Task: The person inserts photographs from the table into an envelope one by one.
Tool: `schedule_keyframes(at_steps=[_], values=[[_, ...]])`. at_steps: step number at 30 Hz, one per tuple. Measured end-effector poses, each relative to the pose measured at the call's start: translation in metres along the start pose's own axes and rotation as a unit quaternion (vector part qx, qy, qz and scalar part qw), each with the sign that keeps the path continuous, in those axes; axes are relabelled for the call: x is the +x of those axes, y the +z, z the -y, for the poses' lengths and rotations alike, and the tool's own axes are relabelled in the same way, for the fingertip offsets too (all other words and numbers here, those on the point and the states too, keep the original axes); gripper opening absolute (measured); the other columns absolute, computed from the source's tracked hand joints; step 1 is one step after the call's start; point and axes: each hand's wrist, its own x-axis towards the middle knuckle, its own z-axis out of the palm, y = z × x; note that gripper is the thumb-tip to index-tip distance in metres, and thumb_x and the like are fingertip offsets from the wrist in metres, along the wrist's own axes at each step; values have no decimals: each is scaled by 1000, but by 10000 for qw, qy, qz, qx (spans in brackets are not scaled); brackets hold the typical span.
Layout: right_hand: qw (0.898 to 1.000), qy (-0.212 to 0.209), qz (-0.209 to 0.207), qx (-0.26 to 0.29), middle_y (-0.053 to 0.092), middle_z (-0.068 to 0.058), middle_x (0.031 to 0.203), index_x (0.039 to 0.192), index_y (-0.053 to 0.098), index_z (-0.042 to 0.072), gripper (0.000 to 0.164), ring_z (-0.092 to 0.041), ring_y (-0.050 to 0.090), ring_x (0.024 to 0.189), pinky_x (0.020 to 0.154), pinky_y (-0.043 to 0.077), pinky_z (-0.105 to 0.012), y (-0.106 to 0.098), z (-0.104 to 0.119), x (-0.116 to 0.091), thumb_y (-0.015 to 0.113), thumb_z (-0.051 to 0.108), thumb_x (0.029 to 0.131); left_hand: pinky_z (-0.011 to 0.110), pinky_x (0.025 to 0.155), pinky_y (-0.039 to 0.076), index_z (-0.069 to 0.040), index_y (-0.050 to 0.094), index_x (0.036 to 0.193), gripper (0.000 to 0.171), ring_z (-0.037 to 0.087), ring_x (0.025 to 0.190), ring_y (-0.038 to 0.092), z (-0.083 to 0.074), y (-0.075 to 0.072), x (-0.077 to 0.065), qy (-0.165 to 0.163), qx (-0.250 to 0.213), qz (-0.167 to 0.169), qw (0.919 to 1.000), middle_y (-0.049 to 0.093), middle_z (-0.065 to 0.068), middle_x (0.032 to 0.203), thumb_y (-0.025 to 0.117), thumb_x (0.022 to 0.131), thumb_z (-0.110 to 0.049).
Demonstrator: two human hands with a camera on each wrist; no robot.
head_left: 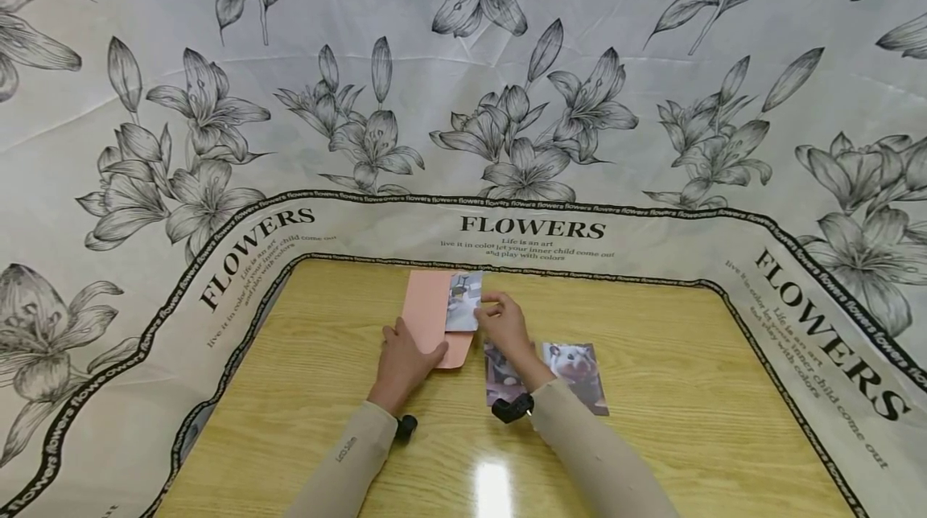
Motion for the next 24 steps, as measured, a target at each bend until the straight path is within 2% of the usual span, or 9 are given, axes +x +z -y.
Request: schedule_keyframes(at_steps=[9, 15, 24], values=[[9989, 9, 42, -458, 75, -12, 104, 132, 71, 8, 34, -25, 70, 83, 62, 53, -34, 12, -2, 2, 76, 20, 101, 60, 94, 54, 11, 31, 157, 111, 52, 112, 60, 1, -1, 1, -1, 26, -19, 10000, 44, 37, 136, 80, 88, -61], [9973, -2, -36, -739, 76, -7, 100, 130, 73, 10, 32, -21, 70, 83, 62, 53, -33, 20, 0, 4, 76, 21, 100, 59, 91, 55, 11, 33, 155, 110, 49, 106, 61, 1, 2, 2, 8, 83, -45, 10000, 45, 35, 132, 80, 87, -62], [9939, -208, -201, -1063, 80, -8, 100, 122, 75, 7, 28, -25, 74, 88, 75, 57, -40, 32, 2, 7, 78, 19, 97, 58, 87, 55, 11, 33, 155, 110, 45, 100, 61, 1, 2, 2, 24, 34, -35, 10000, 45, 33, 130, 81, 87, -62]])
